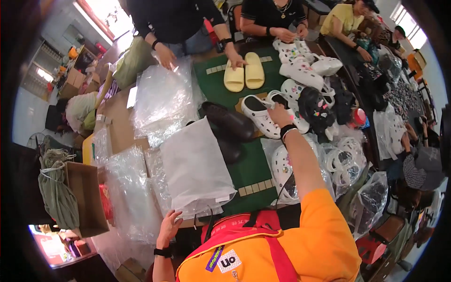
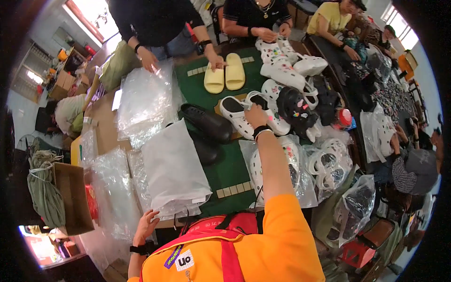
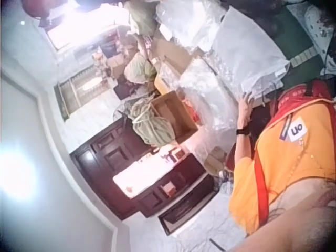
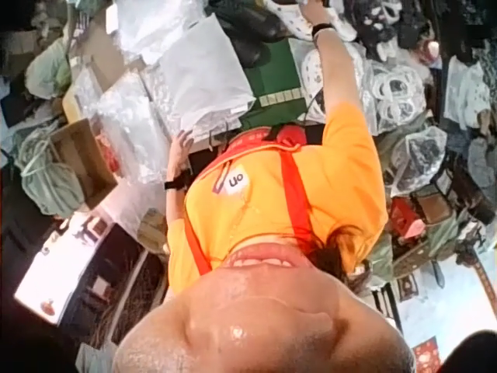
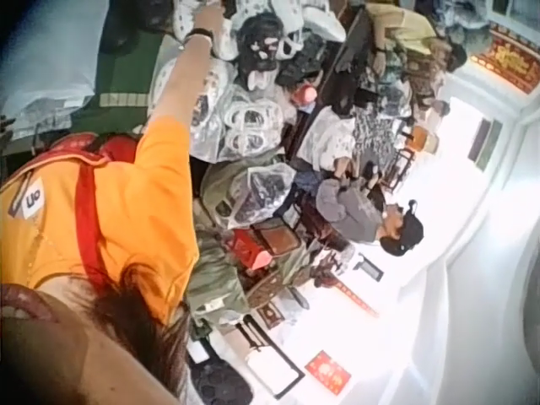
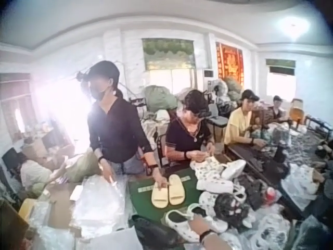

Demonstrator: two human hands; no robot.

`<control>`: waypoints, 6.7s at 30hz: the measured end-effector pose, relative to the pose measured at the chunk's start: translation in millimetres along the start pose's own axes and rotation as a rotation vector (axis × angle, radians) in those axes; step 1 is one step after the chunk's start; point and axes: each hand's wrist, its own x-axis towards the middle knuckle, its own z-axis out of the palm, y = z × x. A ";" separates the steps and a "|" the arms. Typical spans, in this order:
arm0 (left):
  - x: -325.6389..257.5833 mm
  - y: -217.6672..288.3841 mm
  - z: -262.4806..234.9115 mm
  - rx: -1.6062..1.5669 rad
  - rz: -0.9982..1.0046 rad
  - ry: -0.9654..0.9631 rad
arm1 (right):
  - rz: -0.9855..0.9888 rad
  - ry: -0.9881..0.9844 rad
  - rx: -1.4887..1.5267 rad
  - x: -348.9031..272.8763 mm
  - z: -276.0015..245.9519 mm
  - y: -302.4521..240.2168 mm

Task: The recorder is shown packing various pairs of clogs into plastic zip-lock bags at a shared workspace.

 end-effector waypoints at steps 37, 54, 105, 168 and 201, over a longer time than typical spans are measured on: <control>79.0 93.8 -57.5 -0.543 0.248 0.100 | -0.478 -0.251 0.559 -91.0 -127.9 -93.6; 29.2 -29.5 -23.3 -1.332 -0.385 0.408 | -1.709 -0.193 -0.195 -292.3 32.8 -296.1; 6.9 -156.2 -17.5 -1.112 -0.188 0.702 | -0.778 -0.092 0.072 -324.5 69.3 -135.6; 11.1 87.9 -112.8 -0.935 0.432 0.452 | -1.088 -0.132 0.800 -335.3 -34.8 -242.0; 1.5 -20.5 -151.6 0.171 0.488 1.372 | -1.233 0.466 0.295 -295.9 -50.0 -271.6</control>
